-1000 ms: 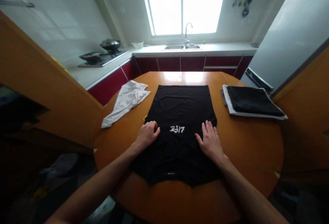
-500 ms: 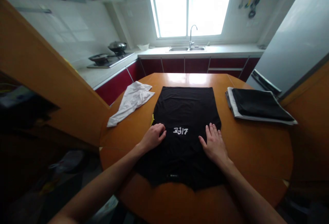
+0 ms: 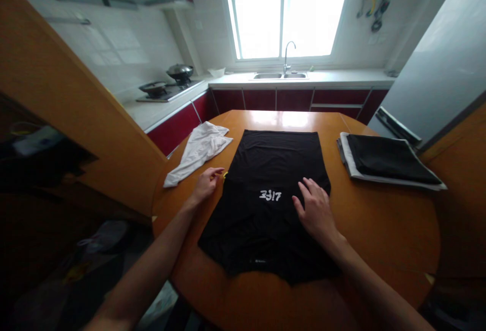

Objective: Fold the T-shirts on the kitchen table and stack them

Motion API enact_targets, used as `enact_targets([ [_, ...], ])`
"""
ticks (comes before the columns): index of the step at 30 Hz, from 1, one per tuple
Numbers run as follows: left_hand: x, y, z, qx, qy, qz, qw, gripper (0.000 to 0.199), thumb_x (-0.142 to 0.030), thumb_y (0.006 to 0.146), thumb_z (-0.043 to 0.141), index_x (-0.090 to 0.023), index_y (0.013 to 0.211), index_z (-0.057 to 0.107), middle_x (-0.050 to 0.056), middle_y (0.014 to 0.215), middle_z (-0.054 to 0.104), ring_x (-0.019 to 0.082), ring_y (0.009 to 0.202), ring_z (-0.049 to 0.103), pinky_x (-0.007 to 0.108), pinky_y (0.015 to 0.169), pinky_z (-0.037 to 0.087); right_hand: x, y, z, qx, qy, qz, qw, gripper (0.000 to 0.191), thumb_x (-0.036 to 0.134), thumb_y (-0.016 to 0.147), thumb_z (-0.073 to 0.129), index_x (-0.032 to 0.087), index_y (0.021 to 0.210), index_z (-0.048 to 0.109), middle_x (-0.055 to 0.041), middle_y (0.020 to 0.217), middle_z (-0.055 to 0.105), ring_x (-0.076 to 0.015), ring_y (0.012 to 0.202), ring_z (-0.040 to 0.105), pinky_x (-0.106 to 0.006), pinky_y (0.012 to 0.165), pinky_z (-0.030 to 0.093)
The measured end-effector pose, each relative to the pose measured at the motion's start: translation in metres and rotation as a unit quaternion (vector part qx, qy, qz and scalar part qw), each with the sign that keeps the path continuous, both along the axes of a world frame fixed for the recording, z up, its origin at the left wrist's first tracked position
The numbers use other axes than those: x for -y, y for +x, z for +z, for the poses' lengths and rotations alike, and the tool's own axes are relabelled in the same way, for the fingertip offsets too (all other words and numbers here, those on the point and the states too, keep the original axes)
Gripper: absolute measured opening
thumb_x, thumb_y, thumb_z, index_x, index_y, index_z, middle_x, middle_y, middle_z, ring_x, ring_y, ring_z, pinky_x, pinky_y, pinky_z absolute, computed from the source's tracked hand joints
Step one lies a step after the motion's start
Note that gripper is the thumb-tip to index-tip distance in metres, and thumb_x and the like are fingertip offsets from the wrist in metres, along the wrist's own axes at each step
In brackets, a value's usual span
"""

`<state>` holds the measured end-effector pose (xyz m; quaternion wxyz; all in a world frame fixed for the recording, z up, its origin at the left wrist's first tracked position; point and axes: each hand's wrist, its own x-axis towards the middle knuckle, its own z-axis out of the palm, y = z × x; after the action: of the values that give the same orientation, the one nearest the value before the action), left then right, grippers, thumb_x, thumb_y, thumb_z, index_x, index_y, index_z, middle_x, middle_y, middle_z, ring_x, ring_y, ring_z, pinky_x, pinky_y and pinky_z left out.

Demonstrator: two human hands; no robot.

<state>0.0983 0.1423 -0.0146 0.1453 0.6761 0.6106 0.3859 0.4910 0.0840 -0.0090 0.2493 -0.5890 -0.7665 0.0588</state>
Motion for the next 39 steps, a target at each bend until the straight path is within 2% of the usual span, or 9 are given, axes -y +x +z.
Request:
enact_targets([
  [5,-0.019,-0.015,0.000,-0.052,-0.071,-0.104,0.991,0.020,-0.027,0.085,0.061,-0.020,0.095,0.077,0.008,0.096,0.064,0.020,0.091,0.064,0.033,0.086,0.053,-0.038,-0.082,0.022,-0.069,-0.096,0.160,0.980,0.037,0.028,0.095,0.053,0.016,0.127,0.065,-0.0122,0.127,0.063,-0.0224,0.119,0.056,-0.033,0.106,0.041],
  [10,-0.032,-0.021,0.009,-0.087,-0.083,-0.153,0.981,0.022,-0.041,0.083,0.069,-0.021,0.086,0.078,0.006,0.094,0.060,0.019,0.092,0.061,0.034,0.093,0.050,-0.071,-0.163,0.019,-0.041,-0.150,0.181,0.971,0.041,0.030,0.090,0.066,0.017,0.129,0.064,-0.0135,0.125,0.058,-0.0245,0.117,0.051,-0.035,0.100,0.040],
  [13,-0.033,-0.024,0.007,-0.091,-0.075,-0.160,0.980,0.025,-0.042,0.085,0.066,-0.020,0.087,0.077,0.006,0.095,0.060,0.019,0.094,0.060,0.035,0.094,0.049,-0.082,-0.183,0.017,-0.044,-0.151,0.193,0.969,0.025,0.028,0.084,0.071,0.018,0.108,0.071,-0.0119,0.120,0.059,-0.0256,0.114,0.049,-0.035,0.095,0.041],
  [16,-0.031,-0.024,0.003,-0.095,-0.055,-0.161,0.981,0.025,-0.041,0.087,0.064,-0.019,0.088,0.076,0.007,0.095,0.061,0.020,0.094,0.060,0.035,0.093,0.048,-0.089,-0.188,0.018,-0.059,-0.152,0.200,0.966,0.012,0.025,0.082,0.071,0.018,0.092,0.070,-0.0073,0.111,0.063,-0.0211,0.107,0.053,-0.029,0.090,0.041],
  [21,-0.030,-0.018,-0.001,-0.100,-0.067,-0.133,0.984,0.022,-0.038,0.083,0.067,-0.018,0.086,0.075,0.006,0.093,0.063,0.019,0.092,0.061,0.034,0.090,0.049,-0.093,-0.185,0.014,-0.078,-0.184,0.167,0.966,0.016,0.022,0.084,0.064,0.018,0.100,0.063,-0.0021,0.096,0.068,-0.0136,0.085,0.060,-0.022,0.073,0.042],
  [25,-0.028,-0.011,0.002,-0.092,-0.063,-0.093,0.989,0.027,-0.036,0.078,0.073,-0.020,0.101,0.073,0.005,0.094,0.065,0.020,0.091,0.063,0.034,0.086,0.051,-0.081,-0.184,0.011,-0.058,-0.206,0.114,0.970,0.025,0.025,0.083,0.069,0.020,0.106,0.061,-0.0056,0.097,0.069,-0.0192,0.087,0.065,-0.026,0.072,0.042],
  [30,-0.017,-0.011,0.015,-0.008,0.020,-0.024,0.999,0.026,-0.025,0.093,0.050,-0.018,0.107,0.070,0.009,0.105,0.070,0.021,0.096,0.066,0.035,0.089,0.053,-0.055,-0.182,0.027,0.011,-0.117,0.090,0.989,0.028,0.030,0.092,0.061,0.020,0.118,0.057,-0.0111,0.115,0.065,-0.0255,0.107,0.061,-0.031,0.083,0.044],
  [33,-0.007,-0.005,0.016,-0.013,0.007,-0.099,0.995,0.030,-0.025,0.096,0.046,-0.020,0.109,0.073,0.010,0.114,0.072,0.023,0.109,0.065,0.038,0.100,0.051,-0.037,-0.174,0.036,0.034,-0.080,0.081,0.993,0.024,0.026,0.097,0.052,0.019,0.118,0.058,-0.0124,0.119,0.063,-0.0257,0.113,0.056,-0.032,0.088,0.044],
  [39,0.004,0.017,0.002,-0.135,-0.081,-0.238,0.958,0.044,-0.031,0.101,0.040,-0.022,0.142,0.054,0.009,0.151,0.050,0.022,0.145,0.039,0.050,0.121,0.026,-0.014,-0.155,0.036,0.088,-0.194,0.079,0.974,0.025,0.029,0.096,0.052,0.012,0.111,0.063,-0.0168,0.114,0.067,-0.0288,0.106,0.064,-0.035,0.086,0.046],
])
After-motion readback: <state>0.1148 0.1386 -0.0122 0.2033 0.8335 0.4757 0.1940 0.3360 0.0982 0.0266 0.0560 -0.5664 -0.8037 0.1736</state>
